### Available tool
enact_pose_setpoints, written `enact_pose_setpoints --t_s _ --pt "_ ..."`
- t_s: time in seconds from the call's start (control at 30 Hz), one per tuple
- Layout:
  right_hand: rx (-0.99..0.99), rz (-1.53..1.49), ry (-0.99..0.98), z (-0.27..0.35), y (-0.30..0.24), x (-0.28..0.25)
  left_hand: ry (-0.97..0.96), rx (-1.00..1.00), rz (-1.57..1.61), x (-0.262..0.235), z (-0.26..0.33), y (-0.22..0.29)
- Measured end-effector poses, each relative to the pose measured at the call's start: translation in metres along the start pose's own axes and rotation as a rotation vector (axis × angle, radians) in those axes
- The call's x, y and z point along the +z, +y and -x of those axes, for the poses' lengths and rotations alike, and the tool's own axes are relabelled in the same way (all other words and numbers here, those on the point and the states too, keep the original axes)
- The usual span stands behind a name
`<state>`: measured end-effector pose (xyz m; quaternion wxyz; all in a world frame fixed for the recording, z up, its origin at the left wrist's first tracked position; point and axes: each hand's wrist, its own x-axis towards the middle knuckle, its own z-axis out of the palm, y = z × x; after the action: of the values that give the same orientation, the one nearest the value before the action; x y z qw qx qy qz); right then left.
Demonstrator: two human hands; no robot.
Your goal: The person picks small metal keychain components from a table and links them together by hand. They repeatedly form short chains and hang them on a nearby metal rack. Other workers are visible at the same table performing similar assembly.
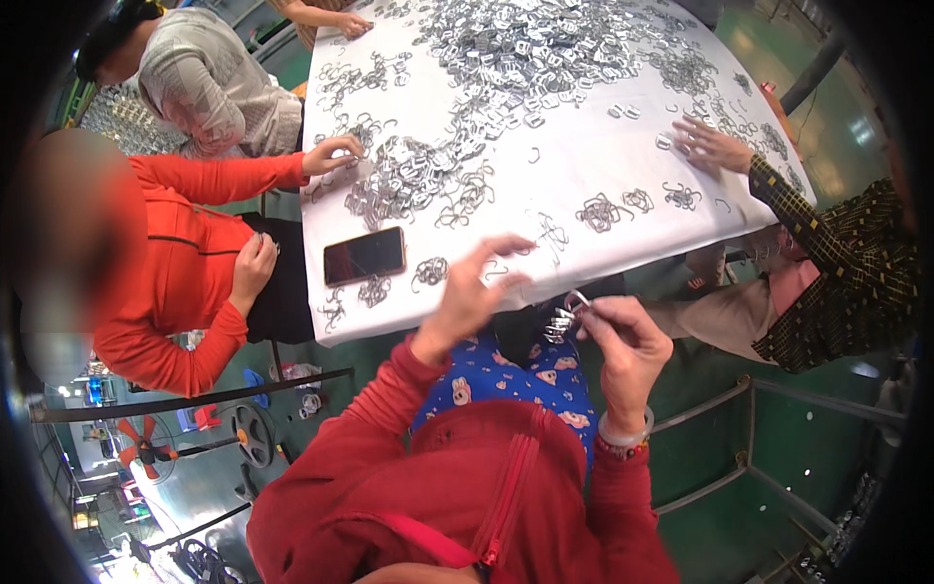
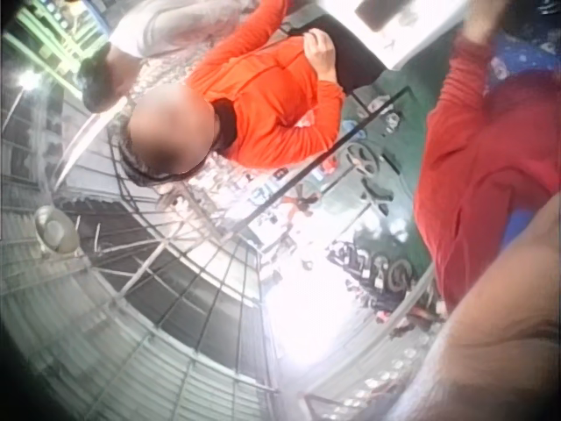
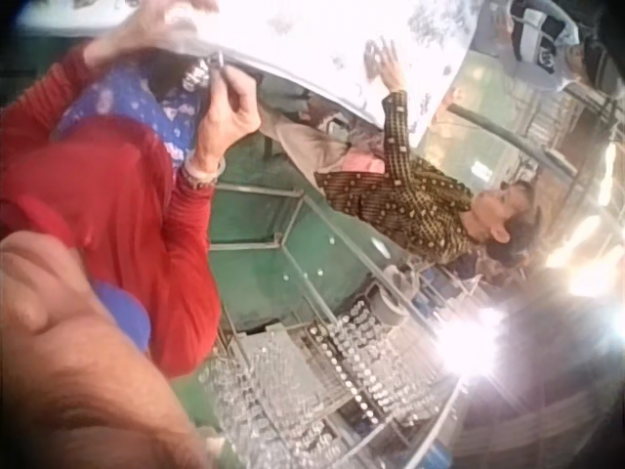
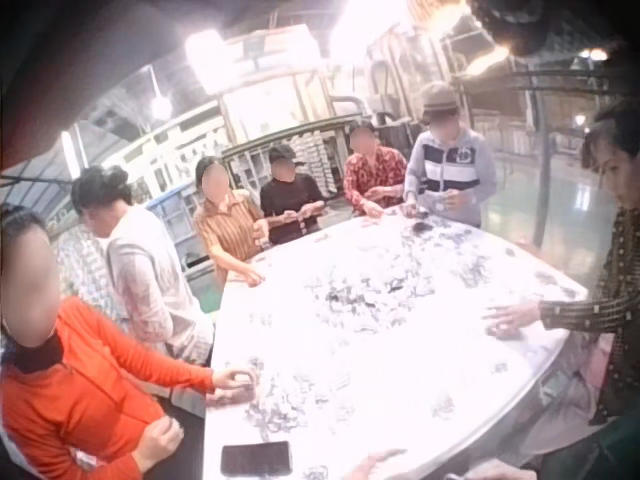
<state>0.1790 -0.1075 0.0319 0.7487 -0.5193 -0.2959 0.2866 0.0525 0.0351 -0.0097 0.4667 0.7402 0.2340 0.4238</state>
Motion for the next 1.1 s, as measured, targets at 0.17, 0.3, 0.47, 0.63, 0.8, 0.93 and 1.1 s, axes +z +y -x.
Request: enact_pose_setpoints --t_s 0.17,0.3,0.47,0.63,0.8,0.93,1.1 --pt "0.052 -0.017 -0.064 0.001 0.002 -0.009 -0.253 0.167 -0.663 -0.064 -0.113 -0.101" --pt "0.041 0.075 -0.061 -0.002 0.007 -0.012 -0.637 0.271 -0.9 -0.069 -0.151 -0.148" --pt "0.071 0.054 -0.047 -0.002 0.007 -0.013 -0.522 0.266 -0.844 -0.066 -0.152 -0.146" --pt "0.067 0.024 -0.072 0.004 0.001 -0.009 -0.326 -0.055 -0.642 -0.066 -0.136 -0.126" --pt "0.057 -0.003 -0.084 0.013 -0.004 -0.003 -0.258 -0.192 -0.518 -0.058 -0.108 -0.09" --pt "0.059 0.001 -0.08 0.021 -0.004 0.0 -0.242 -0.434 0.153 -0.039 -0.075 -0.049" --pt "0.133 0.016 -0.044 0.031 0.002 0.003 -0.319 -0.56 0.503 -0.025 -0.033 -0.001"
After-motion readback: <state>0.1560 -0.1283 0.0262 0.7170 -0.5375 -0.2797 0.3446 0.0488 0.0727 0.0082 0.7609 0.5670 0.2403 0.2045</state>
